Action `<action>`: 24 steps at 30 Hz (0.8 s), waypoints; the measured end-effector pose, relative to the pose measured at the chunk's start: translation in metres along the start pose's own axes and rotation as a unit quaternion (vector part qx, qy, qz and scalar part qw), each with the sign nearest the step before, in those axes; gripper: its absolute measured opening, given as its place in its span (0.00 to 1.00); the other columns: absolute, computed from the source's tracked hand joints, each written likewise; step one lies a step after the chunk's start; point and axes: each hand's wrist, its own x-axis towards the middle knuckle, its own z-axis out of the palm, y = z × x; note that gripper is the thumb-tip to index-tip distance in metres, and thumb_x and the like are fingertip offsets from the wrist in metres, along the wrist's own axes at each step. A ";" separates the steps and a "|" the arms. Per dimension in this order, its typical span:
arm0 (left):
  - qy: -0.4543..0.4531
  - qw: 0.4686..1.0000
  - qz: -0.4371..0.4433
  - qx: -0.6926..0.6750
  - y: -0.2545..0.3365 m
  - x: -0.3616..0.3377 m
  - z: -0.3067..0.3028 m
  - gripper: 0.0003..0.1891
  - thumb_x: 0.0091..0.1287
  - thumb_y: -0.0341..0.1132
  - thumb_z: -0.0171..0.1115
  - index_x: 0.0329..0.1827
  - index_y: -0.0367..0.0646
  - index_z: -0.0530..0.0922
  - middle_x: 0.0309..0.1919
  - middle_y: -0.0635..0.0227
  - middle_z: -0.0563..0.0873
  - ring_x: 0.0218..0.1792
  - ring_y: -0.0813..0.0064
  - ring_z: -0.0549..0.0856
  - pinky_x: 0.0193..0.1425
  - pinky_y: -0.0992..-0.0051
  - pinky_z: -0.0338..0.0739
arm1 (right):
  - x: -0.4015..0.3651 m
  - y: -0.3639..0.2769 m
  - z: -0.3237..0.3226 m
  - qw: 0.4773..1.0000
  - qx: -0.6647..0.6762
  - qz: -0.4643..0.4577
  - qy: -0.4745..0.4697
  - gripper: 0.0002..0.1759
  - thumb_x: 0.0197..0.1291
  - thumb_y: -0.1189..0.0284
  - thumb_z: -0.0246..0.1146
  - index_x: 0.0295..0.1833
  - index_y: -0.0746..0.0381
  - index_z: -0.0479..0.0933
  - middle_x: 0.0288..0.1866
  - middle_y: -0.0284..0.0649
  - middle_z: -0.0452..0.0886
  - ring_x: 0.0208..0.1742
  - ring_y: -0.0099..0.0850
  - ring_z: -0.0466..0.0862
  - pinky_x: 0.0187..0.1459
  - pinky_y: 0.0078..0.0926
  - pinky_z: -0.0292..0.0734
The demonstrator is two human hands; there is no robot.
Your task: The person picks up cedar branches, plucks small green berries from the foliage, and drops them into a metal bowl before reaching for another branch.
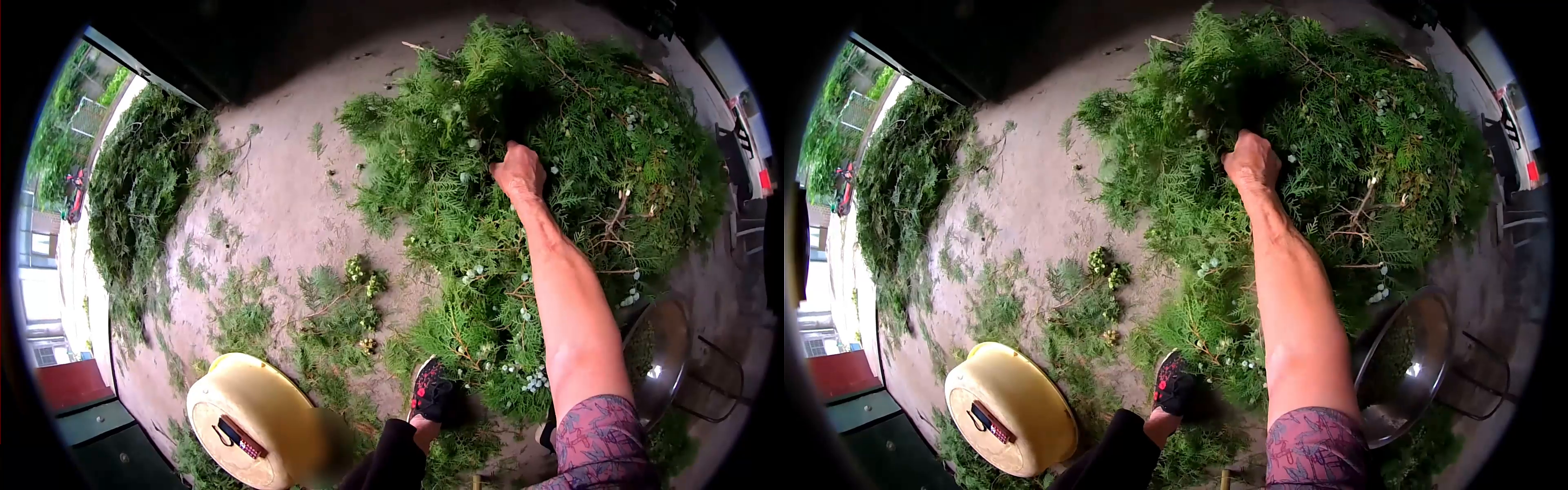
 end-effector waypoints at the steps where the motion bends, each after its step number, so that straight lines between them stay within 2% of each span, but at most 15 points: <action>1: 0.004 1.000 0.004 0.001 0.003 -0.001 0.000 0.20 0.54 0.34 0.52 0.51 0.37 0.74 0.41 0.56 0.79 0.39 0.65 0.78 0.47 0.65 0.72 | -0.011 0.005 -0.004 0.999 0.025 -0.005 0.032 0.20 0.42 0.65 0.68 0.42 0.61 0.76 0.38 0.49 0.80 0.41 0.49 0.80 0.42 0.41 0.76; 6: 0.011 1.000 0.027 0.009 0.025 -0.009 0.001 0.20 0.54 0.34 0.52 0.50 0.37 0.74 0.41 0.57 0.79 0.39 0.65 0.78 0.48 0.65 0.72 | -0.071 0.037 -0.037 0.986 0.116 0.039 0.116 0.17 0.41 0.67 0.68 0.40 0.60 0.79 0.34 0.48 0.82 0.39 0.47 0.81 0.41 0.37 0.77; 8: 0.005 0.999 0.036 0.015 0.036 -0.012 0.004 0.20 0.54 0.34 0.52 0.50 0.37 0.74 0.41 0.57 0.79 0.38 0.65 0.78 0.48 0.65 0.72 | -0.098 0.063 -0.050 0.966 0.222 0.060 0.115 0.17 0.42 0.67 0.67 0.40 0.62 0.79 0.33 0.47 0.83 0.36 0.41 0.83 0.40 0.33 0.76; 9: -0.014 0.999 0.028 0.019 0.039 -0.013 0.006 0.20 0.54 0.33 0.52 0.51 0.37 0.74 0.41 0.58 0.79 0.40 0.65 0.77 0.50 0.64 0.71 | -0.113 0.074 -0.058 0.930 0.334 0.114 0.100 0.16 0.43 0.72 0.68 0.40 0.64 0.80 0.33 0.33 0.83 0.32 0.24 0.78 0.38 0.25 0.72; 10: -0.038 0.999 0.019 0.020 0.042 -0.014 0.007 0.21 0.54 0.33 0.52 0.52 0.37 0.73 0.42 0.58 0.78 0.42 0.65 0.76 0.51 0.64 0.70 | -0.128 0.090 -0.062 0.884 0.444 0.109 0.095 0.17 0.42 0.75 0.68 0.42 0.66 0.79 0.35 0.33 0.81 0.33 0.25 0.78 0.40 0.24 0.72; 12: 0.042 0.996 0.065 0.043 0.042 -0.003 0.007 0.20 0.51 0.34 0.54 0.49 0.39 0.74 0.29 0.67 0.76 0.31 0.72 0.77 0.38 0.74 0.71 | -0.162 0.101 -0.091 0.861 0.470 0.186 0.052 0.21 0.43 0.75 0.69 0.47 0.65 0.76 0.39 0.35 0.81 0.33 0.25 0.78 0.44 0.29 0.71; 14: -0.012 0.994 0.063 0.094 0.044 -0.006 0.013 0.21 0.54 0.33 0.54 0.51 0.36 0.73 0.32 0.64 0.78 0.35 0.70 0.78 0.38 0.72 0.71 | -0.196 0.114 -0.096 0.826 0.491 0.263 0.084 0.22 0.42 0.72 0.72 0.45 0.64 0.75 0.41 0.35 0.79 0.41 0.26 0.77 0.46 0.31 0.71; 15: 0.022 0.995 0.059 0.082 0.045 -0.005 0.014 0.22 0.51 0.32 0.55 0.52 0.40 0.72 0.28 0.66 0.74 0.31 0.71 0.77 0.39 0.73 0.71 | -0.208 0.124 -0.099 0.800 0.541 0.258 0.031 0.25 0.42 0.69 0.73 0.46 0.62 0.72 0.43 0.35 0.77 0.47 0.28 0.74 0.51 0.33 0.68; 16: 0.012 0.994 0.049 0.096 0.045 -0.004 0.017 0.20 0.54 0.33 0.56 0.52 0.40 0.72 0.29 0.67 0.75 0.33 0.70 0.77 0.39 0.72 0.71 | -0.221 0.131 -0.104 0.769 0.585 0.257 -0.024 0.28 0.42 0.66 0.74 0.47 0.60 0.69 0.45 0.36 0.74 0.52 0.29 0.72 0.55 0.36 0.65; 18: 0.027 0.995 0.023 0.094 0.039 -0.004 0.025 0.19 0.57 0.37 0.59 0.51 0.42 0.72 0.31 0.64 0.78 0.37 0.65 0.80 0.41 0.68 0.72 | -0.254 0.142 -0.121 0.732 0.626 0.237 -0.123 0.26 0.44 0.63 0.72 0.46 0.60 0.69 0.42 0.35 0.74 0.48 0.29 0.73 0.55 0.37 0.66; 19: 0.028 0.995 0.000 0.096 0.038 -0.002 0.024 0.19 0.57 0.36 0.60 0.51 0.42 0.71 0.30 0.62 0.79 0.36 0.63 0.80 0.41 0.66 0.73 | -0.267 0.146 -0.118 0.776 0.574 0.250 -0.077 0.21 0.47 0.60 0.70 0.42 0.59 0.72 0.38 0.33 0.75 0.42 0.27 0.74 0.50 0.37 0.70; 20: 0.045 0.994 -0.016 0.094 0.035 -0.002 0.025 0.18 0.56 0.36 0.60 0.49 0.42 0.72 0.30 0.61 0.79 0.35 0.60 0.80 0.40 0.65 0.73 | -0.276 0.161 -0.119 0.807 0.527 0.243 -0.106 0.19 0.50 0.62 0.69 0.41 0.60 0.71 0.42 0.35 0.74 0.44 0.33 0.74 0.51 0.44 0.69; 22: 0.061 0.994 -0.048 0.079 0.029 0.000 0.022 0.18 0.55 0.35 0.61 0.48 0.41 0.72 0.32 0.58 0.80 0.37 0.57 0.80 0.40 0.63 0.74 | -0.298 0.170 -0.121 0.799 0.528 0.271 -0.093 0.25 0.52 0.63 0.67 0.51 0.64 0.70 0.48 0.40 0.74 0.46 0.35 0.75 0.50 0.42 0.70; 23: 0.073 0.994 -0.063 0.059 0.027 0.001 0.019 0.18 0.56 0.36 0.60 0.48 0.41 0.72 0.33 0.57 0.80 0.37 0.56 0.80 0.39 0.62 0.74 | -0.309 0.176 -0.120 0.797 0.534 0.273 -0.077 0.29 0.53 0.64 0.66 0.58 0.66 0.67 0.51 0.42 0.74 0.51 0.36 0.75 0.47 0.41 0.72; 24: 0.086 0.992 -0.078 0.040 0.027 0.002 0.017 0.18 0.56 0.37 0.60 0.48 0.41 0.72 0.33 0.55 0.80 0.37 0.55 0.80 0.38 0.60 0.74 | -0.315 0.179 -0.119 0.822 0.496 0.276 -0.040 0.25 0.55 0.66 0.63 0.56 0.67 0.70 0.45 0.41 0.78 0.47 0.32 0.79 0.40 0.34 0.75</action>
